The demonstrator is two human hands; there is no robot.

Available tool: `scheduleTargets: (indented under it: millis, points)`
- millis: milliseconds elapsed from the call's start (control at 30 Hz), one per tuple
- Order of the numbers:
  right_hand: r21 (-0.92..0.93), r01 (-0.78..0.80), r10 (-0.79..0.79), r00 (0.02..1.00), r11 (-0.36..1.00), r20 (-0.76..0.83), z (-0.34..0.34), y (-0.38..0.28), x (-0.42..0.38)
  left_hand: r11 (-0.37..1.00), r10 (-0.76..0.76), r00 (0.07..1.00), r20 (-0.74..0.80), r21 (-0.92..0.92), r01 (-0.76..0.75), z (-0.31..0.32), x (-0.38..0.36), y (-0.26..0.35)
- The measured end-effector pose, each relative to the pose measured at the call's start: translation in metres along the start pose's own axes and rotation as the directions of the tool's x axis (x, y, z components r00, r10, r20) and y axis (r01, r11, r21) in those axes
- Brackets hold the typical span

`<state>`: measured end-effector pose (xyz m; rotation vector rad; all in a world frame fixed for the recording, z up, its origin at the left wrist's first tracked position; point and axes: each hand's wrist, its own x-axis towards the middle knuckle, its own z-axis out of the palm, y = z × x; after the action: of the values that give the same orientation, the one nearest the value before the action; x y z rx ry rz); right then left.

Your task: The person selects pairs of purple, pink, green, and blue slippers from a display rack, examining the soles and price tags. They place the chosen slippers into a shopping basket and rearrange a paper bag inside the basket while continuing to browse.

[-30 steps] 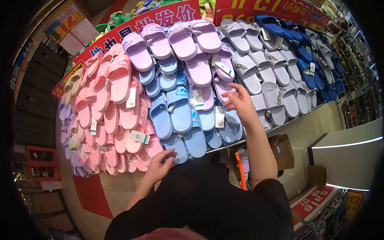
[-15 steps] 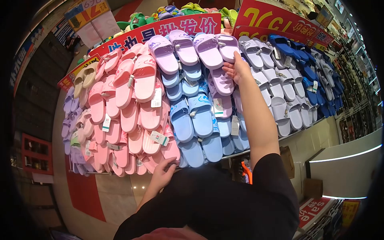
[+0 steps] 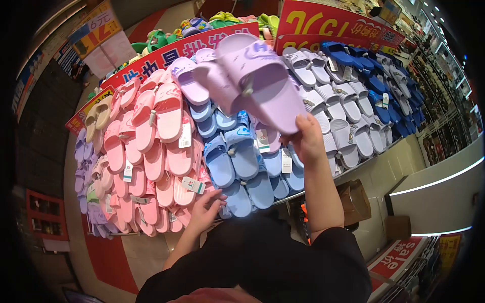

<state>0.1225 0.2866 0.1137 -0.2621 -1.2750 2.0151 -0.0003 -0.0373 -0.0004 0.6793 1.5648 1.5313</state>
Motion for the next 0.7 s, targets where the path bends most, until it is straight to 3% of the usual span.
scheduleTargets:
  millis: [33,100,167,200,267,300,333,400,433,567,700]
  points:
    - [0.002,-0.006,0.006,0.999,1.000,0.046,0.004,-0.003,-0.019,0.997,0.038,0.999,0.018,-0.062,-0.036,-0.001,0.011,-0.005]
    - [0.120,-0.191,0.172,0.973,0.974,0.153,0.009,0.000,-0.052,0.942,0.143,0.989,-0.032,-0.301,-0.146,0.007,0.030,-0.002]
    - [0.268,-0.410,0.388,0.912,0.872,0.131,0.026,0.010,-0.079,0.955,0.296,0.955,0.026,0.011,-0.297,0.010,0.044,0.001]
    - [0.246,-0.460,0.421,0.886,0.853,0.195,0.023,0.025,-0.090,0.931,0.348,0.936,0.045,0.105,-0.351,0.010,0.049,0.004]
    - [0.206,-0.561,0.504,0.820,0.802,0.270,0.025,0.042,-0.107,0.918,0.254,0.966,0.054,-0.327,-0.223,0.015,0.059,0.009]
    - [0.182,-0.614,0.549,0.778,0.768,0.307,0.021,0.054,-0.113,0.829,0.199,0.978,0.066,-0.543,-0.133,0.016,0.061,0.011]
    - [0.192,-0.631,0.563,0.765,0.751,0.313,0.022,0.059,-0.118,0.705,0.166,0.982,0.086,-0.707,-0.057,0.016,0.064,0.014]
    - [-0.087,-0.603,0.607,0.769,0.793,0.203,0.027,0.071,-0.124,0.536,0.167,0.980,0.110,-0.844,0.003,0.020,0.064,0.013]
    - [-0.122,-0.571,0.584,0.788,0.812,0.196,0.026,0.077,-0.127,0.443,0.172,0.978,0.114,-0.896,0.027,0.021,0.064,0.012]
    - [-0.209,-0.481,0.513,0.847,0.852,0.138,0.023,0.082,-0.130,0.172,0.204,0.975,0.094,-0.983,0.059,0.033,0.065,-0.002]
    - [-0.200,-0.390,0.419,0.898,0.899,0.134,0.027,0.088,-0.132,0.012,0.240,0.968,0.070,-0.998,0.069,0.040,0.067,-0.012]
